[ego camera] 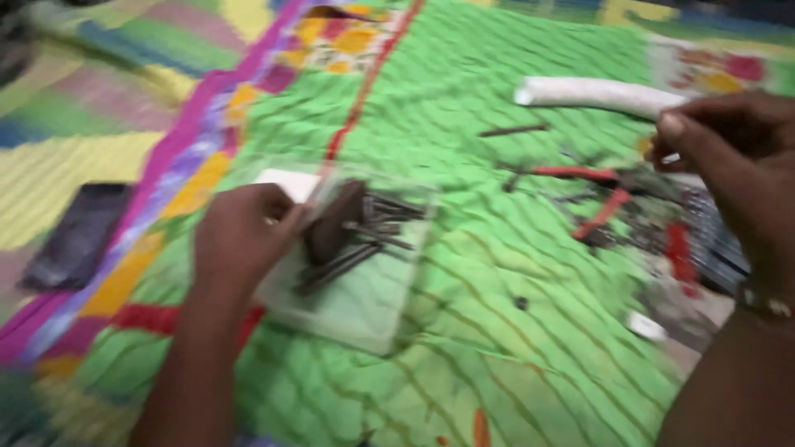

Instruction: The person repeatedly picks up bolts and nuts, threads them together by hand, and places the assembled fasteners into a clear plastic container. The workspace is a patterned bedsheet with scattered tools and hardware.

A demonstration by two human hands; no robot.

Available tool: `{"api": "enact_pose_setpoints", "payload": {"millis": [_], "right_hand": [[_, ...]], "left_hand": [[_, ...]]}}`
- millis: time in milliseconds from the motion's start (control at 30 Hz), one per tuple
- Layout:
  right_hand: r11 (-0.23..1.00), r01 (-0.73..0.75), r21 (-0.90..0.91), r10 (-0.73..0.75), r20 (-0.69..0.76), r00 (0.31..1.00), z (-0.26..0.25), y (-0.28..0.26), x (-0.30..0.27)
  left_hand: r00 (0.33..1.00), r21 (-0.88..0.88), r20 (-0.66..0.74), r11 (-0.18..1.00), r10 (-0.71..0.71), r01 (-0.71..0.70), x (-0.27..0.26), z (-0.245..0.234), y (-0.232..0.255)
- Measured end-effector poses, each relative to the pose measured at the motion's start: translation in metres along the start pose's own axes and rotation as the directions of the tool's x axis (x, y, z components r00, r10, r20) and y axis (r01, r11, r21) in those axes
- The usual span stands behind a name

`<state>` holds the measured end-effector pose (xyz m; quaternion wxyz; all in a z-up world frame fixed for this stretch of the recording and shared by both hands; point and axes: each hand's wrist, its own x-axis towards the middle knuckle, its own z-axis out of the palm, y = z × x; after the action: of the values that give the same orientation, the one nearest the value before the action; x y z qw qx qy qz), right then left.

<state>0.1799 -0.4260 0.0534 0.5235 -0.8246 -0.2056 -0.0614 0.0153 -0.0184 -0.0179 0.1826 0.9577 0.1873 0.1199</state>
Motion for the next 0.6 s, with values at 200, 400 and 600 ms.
{"api": "enact_pose_setpoints", "payload": {"millis": [200, 400, 600], "right_hand": [[0.892, -0.100, -0.442, 0.096, -0.031, 0.995, -0.078, 0.034, -0.042], [0.826, -0.230, -0.515, 0.294, 0.046, 0.955, -0.126, 0.119, -0.077], [0.865, -0.260, -0.429, 0.301, 0.030, 0.953, -0.113, 0.190, -0.073]], "left_hand": [[0.962, 0.016, -0.196, 0.982, 0.190, -0.191, -0.015, -0.005, 0.028], [0.888, -0.150, -0.239, 0.889, 0.392, -0.433, -0.039, -0.003, 0.124], [0.836, -0.298, 0.155, 0.832, 0.526, -0.468, -0.035, 0.059, 0.234]]}}
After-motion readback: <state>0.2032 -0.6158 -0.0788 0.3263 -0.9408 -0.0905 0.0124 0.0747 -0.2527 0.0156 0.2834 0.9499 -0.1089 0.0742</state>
